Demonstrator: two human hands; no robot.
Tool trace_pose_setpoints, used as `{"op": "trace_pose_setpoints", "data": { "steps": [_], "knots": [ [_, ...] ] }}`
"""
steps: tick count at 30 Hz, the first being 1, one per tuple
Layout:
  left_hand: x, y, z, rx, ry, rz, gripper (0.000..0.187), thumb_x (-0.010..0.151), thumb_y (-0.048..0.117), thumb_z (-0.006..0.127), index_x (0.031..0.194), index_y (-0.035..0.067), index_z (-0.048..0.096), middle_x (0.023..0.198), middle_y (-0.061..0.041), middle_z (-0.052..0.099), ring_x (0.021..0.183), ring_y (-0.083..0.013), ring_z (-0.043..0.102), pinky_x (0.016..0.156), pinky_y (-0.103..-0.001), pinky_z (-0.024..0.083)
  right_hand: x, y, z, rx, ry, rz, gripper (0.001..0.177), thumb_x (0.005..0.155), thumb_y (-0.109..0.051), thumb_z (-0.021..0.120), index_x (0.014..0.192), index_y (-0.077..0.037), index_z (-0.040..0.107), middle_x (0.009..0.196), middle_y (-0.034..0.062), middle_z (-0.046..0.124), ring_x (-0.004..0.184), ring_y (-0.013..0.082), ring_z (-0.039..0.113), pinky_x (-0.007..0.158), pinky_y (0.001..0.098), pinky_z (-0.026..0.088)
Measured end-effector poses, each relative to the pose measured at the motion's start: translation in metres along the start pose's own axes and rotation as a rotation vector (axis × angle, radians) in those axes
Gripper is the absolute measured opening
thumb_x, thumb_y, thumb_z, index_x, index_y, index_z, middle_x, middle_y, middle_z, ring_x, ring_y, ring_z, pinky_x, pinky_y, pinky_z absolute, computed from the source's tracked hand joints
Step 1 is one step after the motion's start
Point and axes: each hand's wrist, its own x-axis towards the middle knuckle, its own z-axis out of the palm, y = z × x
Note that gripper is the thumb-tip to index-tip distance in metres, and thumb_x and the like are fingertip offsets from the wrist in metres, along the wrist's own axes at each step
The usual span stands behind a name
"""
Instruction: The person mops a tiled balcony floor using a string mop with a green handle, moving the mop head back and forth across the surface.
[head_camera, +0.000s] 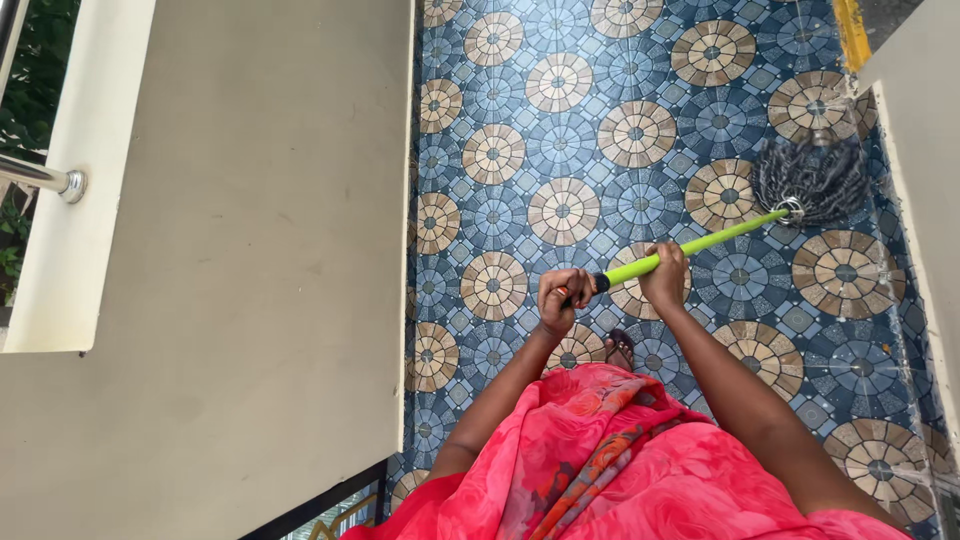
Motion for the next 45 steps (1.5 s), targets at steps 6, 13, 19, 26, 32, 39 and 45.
{"op": "trace_pose_setpoints", "data": {
  "steps": [6, 13, 19, 26, 32, 39, 45],
  "knots": [
    [-0.068, 0.077, -0.015, -0.013, -0.025, -0.003, 0.043, 0.093, 0.035, 0.048, 0.063, 0.009, 0.033, 0.053, -0.002, 0.037, 0.047, -0.0163, 0.041, 0.064, -0.035, 0.042, -0.101, -0.051, 0.031, 0.149, 0.144, 0.062, 0.023, 0.077, -0.002, 0.073, 0.098, -0.009, 0.065, 0.115, 0.0174, 0.064, 0.133, 0.0412, 0.046, 0.113, 0.0514, 0.034],
    [-0.185, 0.197, -0.017, 0.194, 0.265, 0.158, 0.048, 0.097, 0.036, 0.049, 0.062, 0.009, 0.031, 0.052, -0.001, 0.035, 0.045, -0.0160, 0.041, 0.063, -0.036, 0.044, -0.199, -0.125, 0.099, 0.269, -0.112, -0.122, 0.025, 0.075, 0.002, 0.071, 0.097, -0.007, 0.064, 0.114, 0.0154, 0.065, 0.135, 0.0410, 0.047, 0.115, 0.0501, 0.035],
    [-0.246, 0.248, -0.019, 0.501, 0.407, 0.300, 0.050, 0.098, 0.036, 0.050, 0.061, 0.009, 0.031, 0.051, -0.002, 0.034, 0.044, -0.0173, 0.044, 0.066, -0.037, 0.047, -0.231, -0.205, 0.170, 0.417, -0.377, -0.280, 0.029, 0.070, 0.000, 0.073, 0.096, -0.007, 0.063, 0.129, 0.0226, 0.058, 0.134, 0.0424, 0.046, 0.110, 0.0504, 0.041],
    [-0.279, 0.298, -0.051, 0.627, 0.646, 0.408, 0.041, 0.092, 0.032, 0.051, 0.070, -0.001, 0.038, 0.053, -0.003, 0.031, 0.045, -0.0177, 0.040, 0.066, -0.040, 0.050, -0.250, -0.311, 0.205, 0.164, -0.690, -0.603, 0.036, 0.077, -0.014, 0.077, 0.110, -0.010, 0.064, 0.146, 0.0179, 0.053, 0.141, 0.0451, 0.038, 0.116, 0.0532, 0.026],
    [-0.312, 0.376, -0.054, 0.583, 0.769, 0.448, 0.034, 0.091, 0.028, 0.048, 0.065, 0.011, 0.034, 0.052, -0.003, 0.033, 0.045, -0.0163, 0.039, 0.069, -0.040, 0.050, -0.294, -0.388, 0.140, 0.077, -0.769, -0.797, 0.034, 0.080, -0.036, 0.080, 0.100, -0.012, 0.067, 0.103, 0.0104, 0.069, 0.106, 0.0326, 0.067, 0.088, 0.0491, 0.055],
    [-0.277, 0.373, -0.058, 0.462, 0.690, 0.400, 0.038, 0.092, 0.032, 0.051, 0.066, 0.011, 0.033, 0.053, -0.003, 0.034, 0.045, -0.0166, 0.041, 0.068, -0.038, 0.049, -0.259, -0.372, 0.109, -0.059, -0.788, -0.710, 0.026, 0.085, -0.034, 0.077, 0.097, -0.012, 0.068, 0.096, 0.0096, 0.072, 0.097, 0.0318, 0.071, 0.080, 0.0498, 0.057],
    [-0.193, 0.290, -0.064, 0.311, 0.490, 0.297, 0.038, 0.091, 0.031, 0.051, 0.066, 0.010, 0.033, 0.055, -0.003, 0.034, 0.047, -0.0166, 0.043, 0.065, -0.037, 0.046, -0.174, -0.301, 0.084, -0.076, -0.586, -0.456, 0.018, 0.086, -0.025, 0.073, 0.100, -0.014, 0.069, 0.103, 0.0099, 0.070, 0.102, 0.0328, 0.068, 0.081, 0.0509, 0.056]
  ]
}}
